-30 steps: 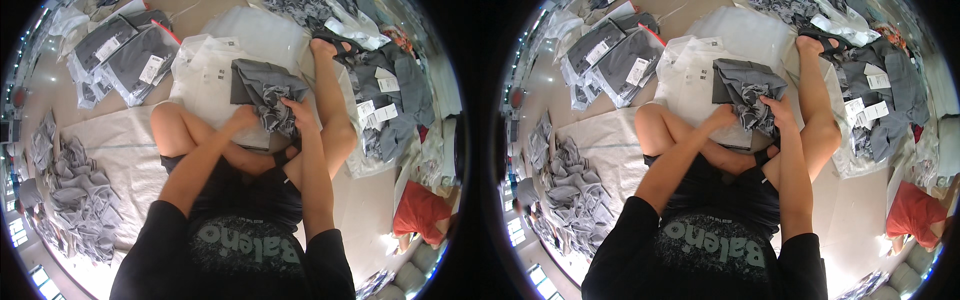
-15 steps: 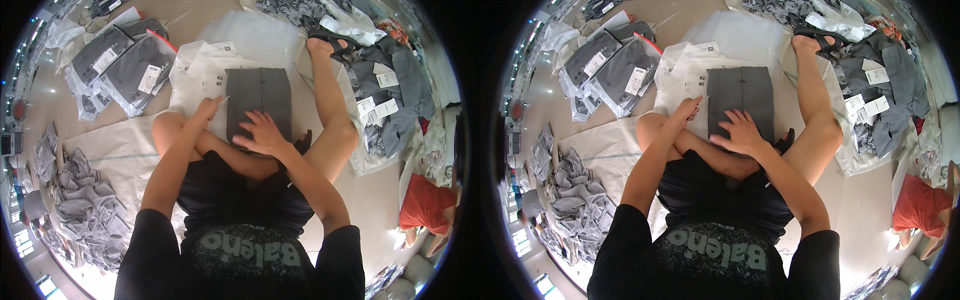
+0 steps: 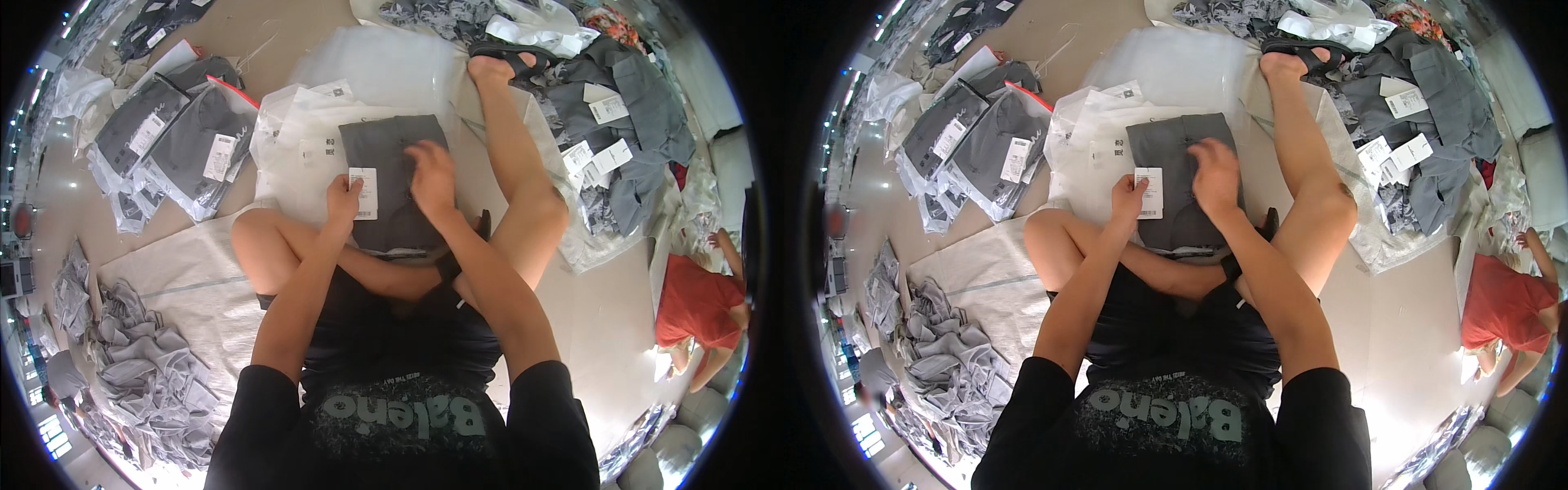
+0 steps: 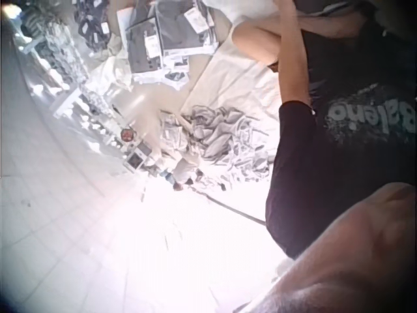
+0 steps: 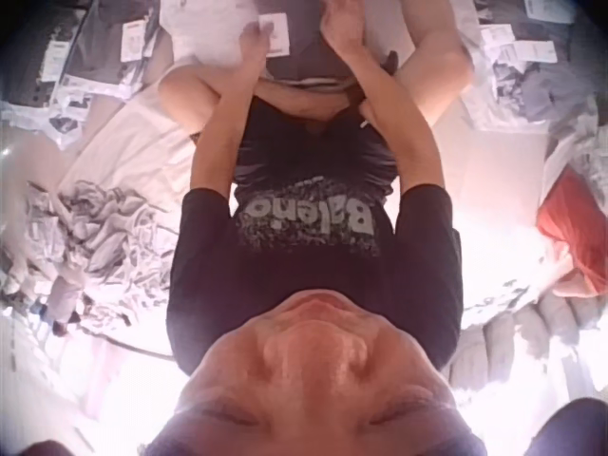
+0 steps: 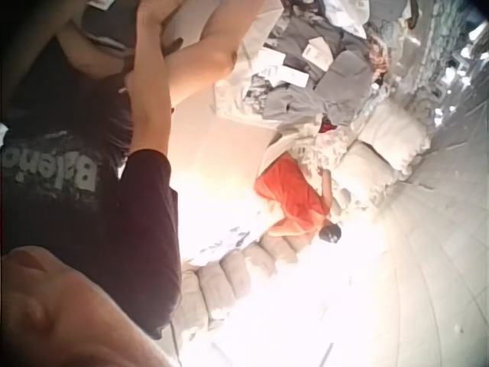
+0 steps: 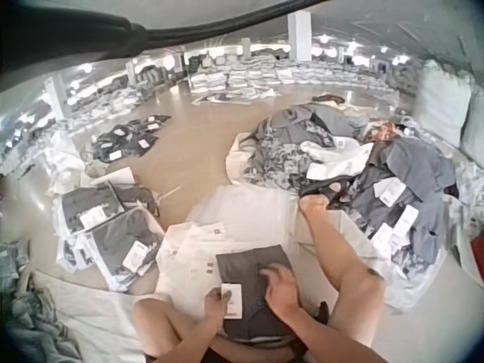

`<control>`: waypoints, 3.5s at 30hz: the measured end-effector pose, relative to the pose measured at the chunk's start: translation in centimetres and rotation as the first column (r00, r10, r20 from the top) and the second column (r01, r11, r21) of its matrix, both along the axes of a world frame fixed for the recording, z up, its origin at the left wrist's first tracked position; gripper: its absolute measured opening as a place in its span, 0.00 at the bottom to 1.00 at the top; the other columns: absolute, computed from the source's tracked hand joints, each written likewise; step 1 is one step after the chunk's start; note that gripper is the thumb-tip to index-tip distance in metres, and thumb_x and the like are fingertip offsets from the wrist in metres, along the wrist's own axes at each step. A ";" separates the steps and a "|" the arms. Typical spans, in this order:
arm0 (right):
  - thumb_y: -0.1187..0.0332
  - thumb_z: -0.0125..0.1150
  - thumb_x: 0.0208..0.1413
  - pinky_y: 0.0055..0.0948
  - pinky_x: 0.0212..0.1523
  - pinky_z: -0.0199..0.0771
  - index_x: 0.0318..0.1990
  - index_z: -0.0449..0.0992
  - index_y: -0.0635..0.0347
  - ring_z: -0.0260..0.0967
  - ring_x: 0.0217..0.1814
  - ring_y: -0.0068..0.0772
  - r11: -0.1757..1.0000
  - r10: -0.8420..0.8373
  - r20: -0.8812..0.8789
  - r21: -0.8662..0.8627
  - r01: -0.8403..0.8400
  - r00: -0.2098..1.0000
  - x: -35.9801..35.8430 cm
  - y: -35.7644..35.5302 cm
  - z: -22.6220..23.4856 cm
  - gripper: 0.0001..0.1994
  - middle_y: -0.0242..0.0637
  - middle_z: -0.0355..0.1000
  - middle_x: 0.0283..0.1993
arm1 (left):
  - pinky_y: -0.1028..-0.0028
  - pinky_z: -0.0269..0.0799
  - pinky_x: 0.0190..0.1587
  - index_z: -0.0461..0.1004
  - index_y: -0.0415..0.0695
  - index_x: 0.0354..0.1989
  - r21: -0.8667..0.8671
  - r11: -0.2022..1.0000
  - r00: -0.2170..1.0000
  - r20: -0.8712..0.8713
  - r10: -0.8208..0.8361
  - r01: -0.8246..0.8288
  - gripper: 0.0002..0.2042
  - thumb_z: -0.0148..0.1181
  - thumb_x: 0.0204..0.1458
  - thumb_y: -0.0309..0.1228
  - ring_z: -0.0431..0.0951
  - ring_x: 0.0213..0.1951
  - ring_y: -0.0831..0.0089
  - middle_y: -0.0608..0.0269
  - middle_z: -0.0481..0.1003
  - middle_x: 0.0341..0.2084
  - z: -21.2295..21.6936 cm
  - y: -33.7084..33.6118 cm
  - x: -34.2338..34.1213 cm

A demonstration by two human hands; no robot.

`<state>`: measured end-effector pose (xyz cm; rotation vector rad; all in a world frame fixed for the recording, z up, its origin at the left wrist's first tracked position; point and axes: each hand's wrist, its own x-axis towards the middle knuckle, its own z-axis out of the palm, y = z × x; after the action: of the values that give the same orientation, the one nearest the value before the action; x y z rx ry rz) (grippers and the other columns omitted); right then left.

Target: The person sits on the floor and folds gray pants, placing each folded item into a clear plastic bag. They repeat this process for multiple pairs of pants, stacking the packaged items to the side.

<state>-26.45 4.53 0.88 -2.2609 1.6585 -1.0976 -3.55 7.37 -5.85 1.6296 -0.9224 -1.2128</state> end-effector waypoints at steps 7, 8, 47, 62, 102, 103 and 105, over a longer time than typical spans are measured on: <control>0.62 0.81 0.50 0.38 0.58 0.78 0.66 0.67 0.77 0.76 0.61 0.46 0.611 -0.476 0.539 0.771 -0.180 0.695 -5.5 -1.9 -2.4 0.41 0.55 0.76 0.61 | 0.68 0.79 0.39 0.79 0.35 0.47 -0.020 0.988 0.913 0.379 0.149 -0.153 0.17 0.72 0.57 0.35 0.83 0.38 0.68 0.57 0.83 0.36 -0.9 -0.1 -1.6; 0.62 0.83 0.48 0.36 0.57 0.78 0.65 0.68 0.80 0.77 0.59 0.45 0.593 -0.423 0.587 0.756 -0.279 0.690 -5.8 -2.1 -3.1 0.42 0.55 0.77 0.60 | 0.68 0.79 0.40 0.79 0.35 0.48 0.077 0.995 0.966 0.256 0.045 -0.066 0.17 0.72 0.57 0.35 0.84 0.40 0.67 0.57 0.84 0.37 -0.2 -0.3 -1.6; 0.57 0.83 0.41 0.46 0.53 0.80 0.54 0.74 0.74 0.80 0.52 0.61 0.762 -0.353 0.203 0.629 0.155 0.913 0.0 -1.5 -3.5 0.37 0.62 0.81 0.47 | 0.48 0.69 0.57 0.67 0.36 0.65 -0.148 0.770 0.735 0.452 -0.505 0.621 0.31 0.64 0.54 0.38 0.74 0.54 0.40 0.43 0.76 0.50 5.8 4.1 -8.6; 0.68 0.79 0.54 0.36 0.45 0.85 0.60 0.75 0.70 0.83 0.44 0.38 0.764 -0.404 0.883 0.469 -0.443 0.238 -7.4 -0.9 16.1 0.28 0.44 0.82 0.48 | 0.52 0.72 0.54 0.72 0.41 0.58 0.306 0.534 -0.038 0.890 -0.454 0.788 0.29 0.65 0.54 0.48 0.76 0.50 0.51 0.52 0.76 0.44 6.7 -4.7 2.4; 0.62 0.79 0.51 0.32 0.48 0.76 0.52 0.82 0.69 0.77 0.44 0.28 0.469 -0.100 0.657 0.693 -0.547 0.747 -1.3 4.2 7.5 0.24 0.39 0.82 0.43 | 0.71 0.69 0.33 0.83 0.39 0.48 -0.356 0.792 0.809 0.521 -0.272 0.496 0.15 0.60 0.55 0.12 0.70 0.27 0.68 0.57 0.69 0.27 11.6 -2.0 6.8; 0.62 0.78 0.52 0.33 0.47 0.77 0.51 0.82 0.69 0.78 0.43 0.28 0.517 -0.117 0.644 0.690 -0.507 0.756 -1.4 4.0 7.5 0.23 0.38 0.82 0.42 | 0.71 0.69 0.33 0.83 0.39 0.48 -0.373 0.795 0.805 0.548 -0.227 0.479 0.15 0.59 0.55 0.12 0.71 0.27 0.68 0.57 0.69 0.27 11.7 -1.5 6.1; 0.59 0.77 0.51 0.36 0.44 0.77 0.47 0.83 0.68 0.80 0.39 0.36 0.595 -0.078 0.458 0.734 -0.327 0.886 -1.5 3.5 7.2 0.23 0.44 0.82 0.37 | 0.72 0.69 0.33 0.83 0.37 0.48 -0.390 0.816 0.826 0.536 -0.175 0.426 0.17 0.55 0.54 0.10 0.71 0.28 0.71 0.59 0.71 0.28 12.1 -0.8 4.9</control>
<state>-27.98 8.05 8.11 -1.3661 1.3476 -0.5612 1.39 6.56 6.21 1.3929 -1.7240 -0.6699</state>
